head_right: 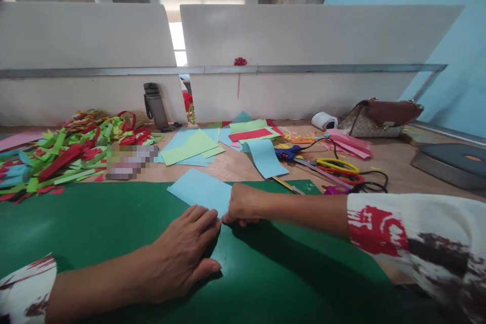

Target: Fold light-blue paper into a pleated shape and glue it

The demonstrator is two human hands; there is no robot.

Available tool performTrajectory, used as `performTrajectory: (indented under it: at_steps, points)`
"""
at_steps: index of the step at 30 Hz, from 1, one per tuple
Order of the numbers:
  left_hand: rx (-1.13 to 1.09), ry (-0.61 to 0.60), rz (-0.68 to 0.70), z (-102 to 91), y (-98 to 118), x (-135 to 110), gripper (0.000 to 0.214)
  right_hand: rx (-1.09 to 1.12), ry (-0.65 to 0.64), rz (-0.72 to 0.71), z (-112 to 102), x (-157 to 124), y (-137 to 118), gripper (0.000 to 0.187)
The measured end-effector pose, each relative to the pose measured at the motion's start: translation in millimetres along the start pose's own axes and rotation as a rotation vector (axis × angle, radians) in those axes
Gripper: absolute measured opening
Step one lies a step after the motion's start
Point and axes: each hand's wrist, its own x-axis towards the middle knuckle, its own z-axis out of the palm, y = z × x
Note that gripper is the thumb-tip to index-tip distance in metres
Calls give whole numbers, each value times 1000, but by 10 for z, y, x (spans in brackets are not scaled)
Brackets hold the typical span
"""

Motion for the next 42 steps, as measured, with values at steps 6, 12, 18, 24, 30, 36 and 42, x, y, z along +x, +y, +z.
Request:
performTrajectory:
  at_steps: [6, 12, 18, 24, 30, 36, 42]
  points:
    - [-8, -16, 5, 6, -12, 4, 51, -1, 23, 11, -28, -25, 92, 30]
    - [-38, -12, 12, 10, -23, 8, 49, -17, 36, 51, -126, -115, 164, 28]
    - [-38, -9, 6, 21, -16, 0, 48, -29, 60, 69, -182, -158, 354, 26]
    - [-39, -6, -3, 3, -2, -5, 47, -61, 67, 17, -333, -238, 448, 26]
    - [-3, -42, 0, -15, 4, 14, 50, -54, 96, -223, -342, -50, 129, 18]
    - [-11, -32, -2, -8, 6, 12, 52, -58, -30, -244, -124, 237, 59, 23]
    - [-19, -12, -22, -7, 0, -3, 52, -74, -9, -238, -243, 263, 150, 20]
